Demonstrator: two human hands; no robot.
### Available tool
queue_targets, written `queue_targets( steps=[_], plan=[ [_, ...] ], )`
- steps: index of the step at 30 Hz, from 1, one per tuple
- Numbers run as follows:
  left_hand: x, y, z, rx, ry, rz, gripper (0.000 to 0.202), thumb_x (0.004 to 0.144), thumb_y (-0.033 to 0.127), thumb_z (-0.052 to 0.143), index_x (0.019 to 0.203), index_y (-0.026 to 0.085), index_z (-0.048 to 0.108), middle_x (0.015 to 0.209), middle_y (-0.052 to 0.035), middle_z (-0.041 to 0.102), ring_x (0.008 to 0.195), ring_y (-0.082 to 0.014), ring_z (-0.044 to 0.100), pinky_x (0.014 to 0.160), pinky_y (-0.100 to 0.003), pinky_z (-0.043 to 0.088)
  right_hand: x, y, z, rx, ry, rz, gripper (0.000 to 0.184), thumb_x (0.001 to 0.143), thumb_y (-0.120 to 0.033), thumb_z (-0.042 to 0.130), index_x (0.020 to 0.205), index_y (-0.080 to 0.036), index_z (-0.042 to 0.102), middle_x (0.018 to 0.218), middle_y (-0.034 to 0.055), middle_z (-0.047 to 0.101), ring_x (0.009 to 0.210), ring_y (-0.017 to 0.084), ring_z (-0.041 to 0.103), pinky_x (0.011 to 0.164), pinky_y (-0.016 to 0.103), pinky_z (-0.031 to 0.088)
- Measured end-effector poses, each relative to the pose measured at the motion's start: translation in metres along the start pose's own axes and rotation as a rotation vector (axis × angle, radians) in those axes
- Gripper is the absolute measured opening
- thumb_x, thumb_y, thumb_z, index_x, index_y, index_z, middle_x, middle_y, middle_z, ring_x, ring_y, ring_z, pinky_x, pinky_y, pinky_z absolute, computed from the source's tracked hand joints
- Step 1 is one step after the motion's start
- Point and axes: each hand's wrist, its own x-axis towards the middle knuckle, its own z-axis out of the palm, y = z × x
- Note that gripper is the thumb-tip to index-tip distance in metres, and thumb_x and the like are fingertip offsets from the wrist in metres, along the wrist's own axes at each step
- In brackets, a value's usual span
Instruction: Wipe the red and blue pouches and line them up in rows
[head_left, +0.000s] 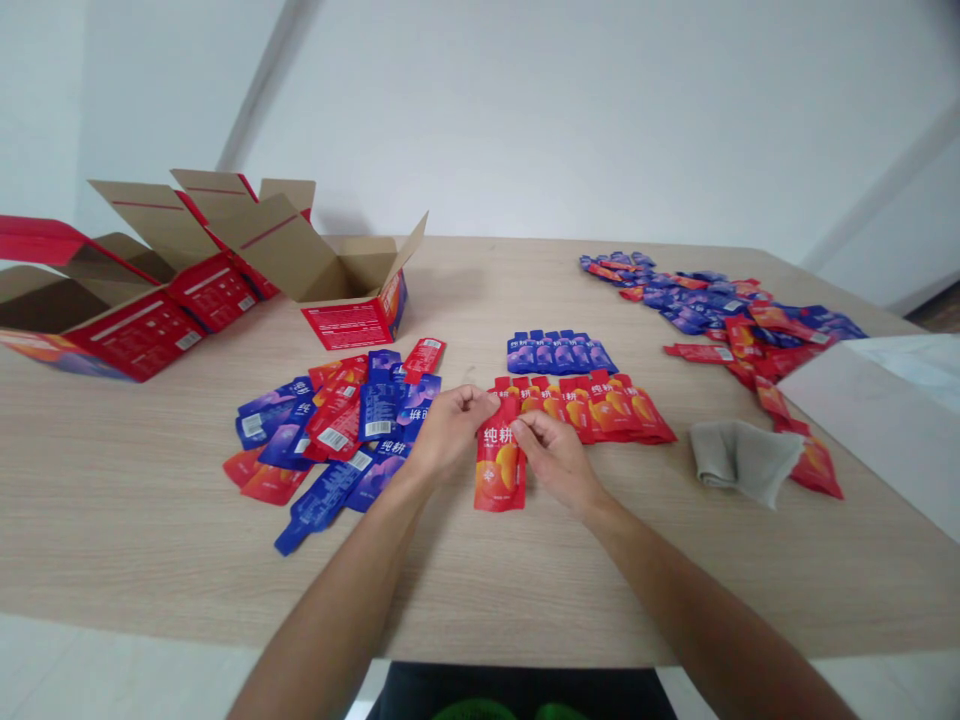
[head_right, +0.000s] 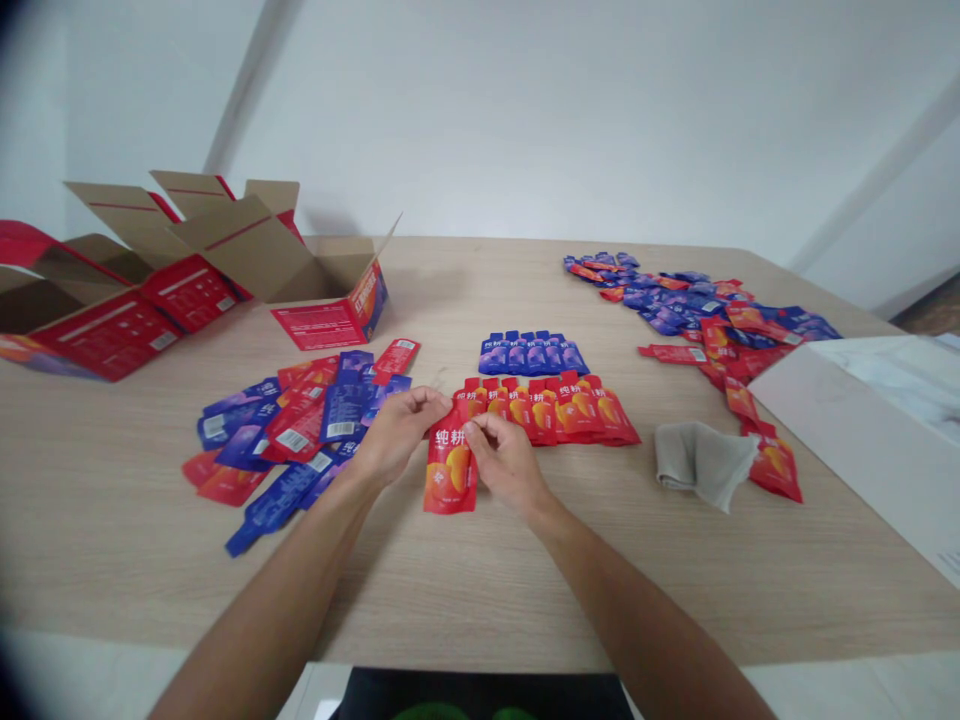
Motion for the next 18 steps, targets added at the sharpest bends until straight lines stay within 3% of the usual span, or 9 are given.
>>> queue_targets(
  steps=[4,9,13,18],
  plan=[
    [-0.002,0.004,0.002,0.063,-0.079,-0.027,0.050,0.082,0.063,0.062,0.067,0.016,0.059,0.059,0.0023,0.054,0.053,-0.0095,0.046,0.054,-0.023,0.038,-0.001,-0.002,-0.004,0.015,0.040,-0.011,0.034,0.094,-0.054,0.056,0.085,-0.021,0.064,0.078,0.0015,0.066,0.072,0.016,0.058,0.067,0.028,0.046],
    [-0.004,-0.001,0.003,0.281,-0.188,0.043,0.046,0.084,0.058,0.063,0.066,0.016,0.059,0.057,0.0032,0.050,0.051,-0.0084,0.039,0.048,-0.022,0.028,0.000,-0.003,-0.005,0.027,0.127,-0.003,0.035,0.092,-0.055,0.058,0.083,-0.022,0.064,0.076,0.0009,0.064,0.069,0.016,0.056,0.063,0.027,0.045],
    [-0.007,-0.004,0.009,0.254,-0.086,0.066,0.045,0.087,0.057,0.059,0.067,0.017,0.057,0.059,0.0027,0.054,0.051,-0.0091,0.043,0.048,-0.021,0.032,0.000,-0.008,-0.003,0.120,0.108,0.030,0.034,0.092,-0.056,0.058,0.089,-0.022,0.063,0.079,0.0004,0.065,0.070,0.015,0.058,0.064,0.026,0.047],
    [-0.002,-0.010,0.012,0.198,0.095,0.052,0.045,0.086,0.059,0.059,0.067,0.018,0.055,0.056,0.0032,0.054,0.048,-0.0092,0.043,0.045,-0.021,0.032,-0.004,-0.012,-0.001,0.211,-0.017,0.127,0.034,0.090,-0.057,0.060,0.101,-0.025,0.058,0.068,-0.0040,0.060,0.057,0.013,0.052,0.054,0.025,0.042]
  ],
)
